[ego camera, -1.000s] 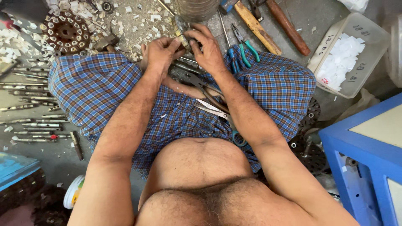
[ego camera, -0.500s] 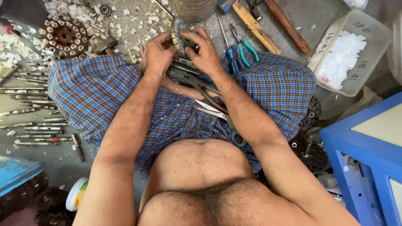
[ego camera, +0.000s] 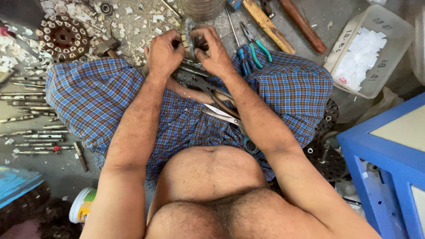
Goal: The person removes copper wire coils from a motor stator using pliers and wire cutters. They pull the coils out of the slots and place them into a nearby container.
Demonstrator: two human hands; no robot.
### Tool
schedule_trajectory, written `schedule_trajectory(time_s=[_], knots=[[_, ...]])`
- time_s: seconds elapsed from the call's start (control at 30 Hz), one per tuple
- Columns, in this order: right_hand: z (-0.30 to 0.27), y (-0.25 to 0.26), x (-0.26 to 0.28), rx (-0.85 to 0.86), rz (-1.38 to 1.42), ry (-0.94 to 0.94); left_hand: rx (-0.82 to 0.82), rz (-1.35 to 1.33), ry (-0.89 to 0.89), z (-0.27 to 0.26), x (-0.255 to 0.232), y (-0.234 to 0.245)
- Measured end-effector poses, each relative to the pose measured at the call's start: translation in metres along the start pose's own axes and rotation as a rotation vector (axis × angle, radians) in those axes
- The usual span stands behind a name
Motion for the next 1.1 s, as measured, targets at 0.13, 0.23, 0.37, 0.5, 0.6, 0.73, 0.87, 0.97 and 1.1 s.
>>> schedule_trajectory(time_s=[0.13,0.23,0.37,0.5,0.6,0.73,0.87,0.97,1.1], knots=[[-0.001,0.001,0.004,0.061,0.042,0.041,0.011,-0.090,0.077,0.004,0.005,-0.006],[-0.003,0.003,0.006,0.068,-0.002,0.079,0.003,-0.273,0.087,0.002,0.013,-0.012],[-0.004,-0.004,0.015,0.085,-0.107,0.201,0.026,-0.386,0.051,0.002,0.016,-0.018],[0.001,-0.003,0.008,0.067,-0.052,0.086,0.071,-0.113,0.126,0.002,0.015,-0.015],[0.001,0.000,0.002,0.025,-0.110,0.029,0.000,0.027,0.038,-0.001,0.003,-0.003],[0.000,0.000,0.011,-0.040,-0.230,0.156,0.010,0.071,0.091,0.001,0.002,-0.005],[0.000,-0.002,0.003,0.007,-0.142,0.035,0.089,-0.906,0.384,-0.003,0.014,-0.027],[-0.002,-0.008,0.008,0.061,-0.235,0.168,0.178,-1.136,0.571,-0.014,0.020,-0.034],[0.001,-0.014,-0.009,0.121,-0.177,0.089,0.130,-0.970,0.579,-0.016,0.021,-0.025]])
Point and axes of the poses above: each hand's wrist, its own z-axis towards the middle knuckle, its own y-axis out of the back of the hand, x = y × z, the point moved 7 cm from there along z, towards the middle knuckle, and after that the axes turned 11 degrees about z, right-handed, at the moved point
